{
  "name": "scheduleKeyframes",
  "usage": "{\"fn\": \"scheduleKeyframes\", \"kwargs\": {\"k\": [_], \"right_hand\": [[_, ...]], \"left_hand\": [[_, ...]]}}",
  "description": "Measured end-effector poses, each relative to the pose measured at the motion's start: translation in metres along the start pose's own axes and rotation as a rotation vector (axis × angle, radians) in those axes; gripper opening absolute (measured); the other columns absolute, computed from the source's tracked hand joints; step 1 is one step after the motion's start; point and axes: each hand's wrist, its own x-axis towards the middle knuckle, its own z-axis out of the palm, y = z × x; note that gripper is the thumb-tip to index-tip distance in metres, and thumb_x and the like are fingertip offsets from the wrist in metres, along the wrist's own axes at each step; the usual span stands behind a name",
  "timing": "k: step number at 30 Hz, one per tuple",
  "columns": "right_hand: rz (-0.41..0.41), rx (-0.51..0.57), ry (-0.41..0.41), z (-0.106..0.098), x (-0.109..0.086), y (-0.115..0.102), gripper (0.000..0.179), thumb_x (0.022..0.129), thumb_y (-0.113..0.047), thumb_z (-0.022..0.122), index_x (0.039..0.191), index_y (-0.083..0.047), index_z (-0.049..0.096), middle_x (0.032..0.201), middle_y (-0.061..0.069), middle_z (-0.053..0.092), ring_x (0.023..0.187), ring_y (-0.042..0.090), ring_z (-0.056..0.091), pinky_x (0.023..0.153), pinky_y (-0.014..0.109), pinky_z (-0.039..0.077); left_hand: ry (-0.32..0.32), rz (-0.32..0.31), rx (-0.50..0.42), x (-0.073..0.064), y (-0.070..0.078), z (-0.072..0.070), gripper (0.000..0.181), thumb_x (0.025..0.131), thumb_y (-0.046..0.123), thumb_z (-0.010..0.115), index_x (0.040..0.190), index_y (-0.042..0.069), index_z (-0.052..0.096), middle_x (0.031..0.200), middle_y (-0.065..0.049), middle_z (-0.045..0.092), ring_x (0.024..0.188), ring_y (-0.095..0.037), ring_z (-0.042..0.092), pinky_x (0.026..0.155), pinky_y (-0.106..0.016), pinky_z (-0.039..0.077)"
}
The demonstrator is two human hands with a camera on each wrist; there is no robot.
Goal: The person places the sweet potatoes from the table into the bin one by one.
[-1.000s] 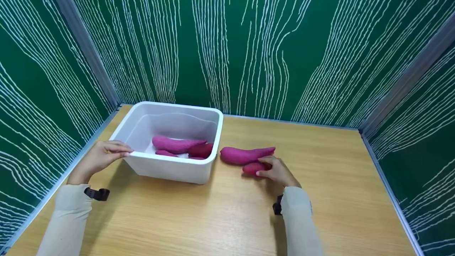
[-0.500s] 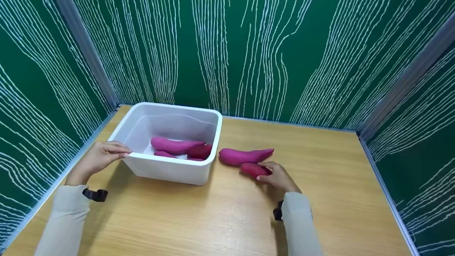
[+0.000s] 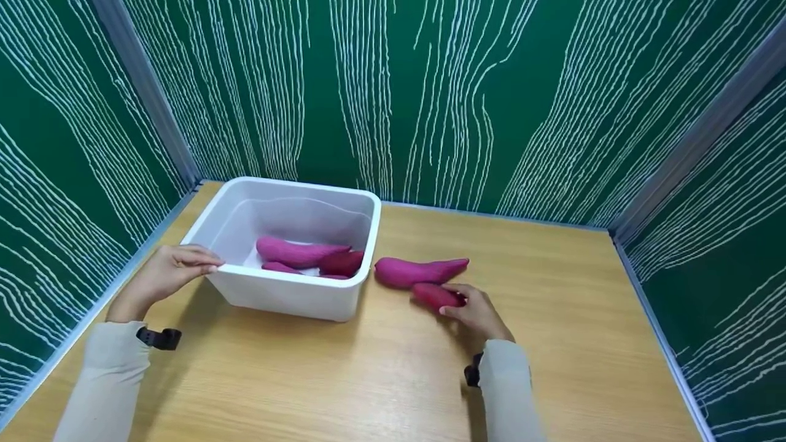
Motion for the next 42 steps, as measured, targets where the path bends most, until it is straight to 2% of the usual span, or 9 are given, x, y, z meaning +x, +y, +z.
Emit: {"fn": "scheduleKeyframes", "kwargs": {"k": [3, 6, 16, 22, 26, 34, 38, 42], "right_hand": [[-0.006, -0.005, 0.002, 0.000, 0.000, -0.001, 0.058, 0.087, -0.030, 0.071, 0.139, -0.014, 0.052, 0.143, 0.019, 0.047, 0.125, 0.038, 0.046, 0.105, 0.054, 0.040], [-0.001, -0.018, 0.006, -0.002, 0.000, -0.003, 0.055, 0.087, -0.029, 0.071, 0.137, -0.013, 0.053, 0.140, 0.019, 0.050, 0.122, 0.036, 0.048, 0.104, 0.052, 0.041], [0.043, 0.013, 0.020, -0.005, 0.000, -0.007, 0.060, 0.085, -0.032, 0.073, 0.138, -0.015, 0.053, 0.143, 0.019, 0.047, 0.126, 0.038, 0.044, 0.108, 0.056, 0.037], [0.033, 0.008, 0.012, -0.002, 0.004, -0.011, 0.060, 0.085, -0.032, 0.072, 0.139, -0.015, 0.052, 0.144, 0.019, 0.046, 0.127, 0.038, 0.044, 0.108, 0.056, 0.037], [0.020, -0.005, 0.017, 0.000, 0.005, -0.012, 0.057, 0.086, -0.028, 0.072, 0.138, -0.014, 0.053, 0.143, 0.019, 0.049, 0.125, 0.037, 0.046, 0.108, 0.055, 0.038], [-0.005, -0.032, 0.037, 0.002, 0.002, -0.008, 0.054, 0.087, -0.025, 0.072, 0.136, -0.010, 0.055, 0.138, 0.020, 0.052, 0.123, 0.037, 0.049, 0.105, 0.053, 0.041], [0.006, -0.030, 0.036, 0.002, 0.000, -0.006, 0.054, 0.087, -0.027, 0.072, 0.136, -0.012, 0.055, 0.139, 0.019, 0.052, 0.123, 0.037, 0.048, 0.105, 0.053, 0.041], [0.012, -0.009, 0.042, 0.004, 0.000, -0.004, 0.055, 0.086, -0.028, 0.072, 0.136, -0.012, 0.055, 0.140, 0.019, 0.052, 0.124, 0.037, 0.048, 0.106, 0.054, 0.040]], "left_hand": [[0.002, 0.017, 0.011, 0.000, 0.001, 0.000, 0.014, 0.085, 0.006, 0.071, 0.098, 0.008, 0.077, 0.102, -0.011, 0.073, 0.099, -0.026, 0.062, 0.083, -0.030, 0.055], [-0.001, 0.009, 0.004, 0.000, 0.002, 0.000, 0.014, 0.085, 0.006, 0.071, 0.098, 0.008, 0.077, 0.103, -0.010, 0.073, 0.100, -0.025, 0.062, 0.083, -0.029, 0.054], [-0.012, -0.002, -0.008, 0.001, 0.003, -0.001, 0.015, 0.086, 0.006, 0.070, 0.099, 0.008, 0.077, 0.105, -0.012, 0.072, 0.103, -0.028, 0.061, 0.089, -0.041, 0.054], [-0.017, -0.025, 0.011, -0.003, 0.002, -0.005, 0.017, 0.087, 0.006, 0.069, 0.102, 0.008, 0.076, 0.108, -0.013, 0.070, 0.106, -0.031, 0.060, 0.094, -0.046, 0.053], [-0.004, 0.011, 0.032, -0.006, 0.002, -0.005, 0.017, 0.086, 0.005, 0.069, 0.101, 0.007, 0.076, 0.107, -0.013, 0.070, 0.105, -0.031, 0.060, 0.095, -0.047, 0.052], [0.044, 0.175, 0.111, -0.003, 0.008, -0.001, 0.015, 0.082, -0.001, 0.071, 0.096, 0.001, 0.076, 0.097, -0.012, 0.072, 0.097, -0.029, 0.062, 0.091, -0.047, 0.053], [0.032, 0.174, 0.107, -0.003, 0.009, 0.000, 0.016, 0.082, -0.002, 0.071, 0.097, 0.001, 0.076, 0.098, -0.012, 0.072, 0.098, -0.030, 0.062, 0.093, -0.047, 0.052], [0.020, 0.116, 0.071, -0.004, 0.005, 0.000, 0.016, 0.083, -0.001, 0.070, 0.098, 0.003, 0.076, 0.101, -0.013, 0.071, 0.101, -0.031, 0.062, 0.094, -0.048, 0.052]]}}
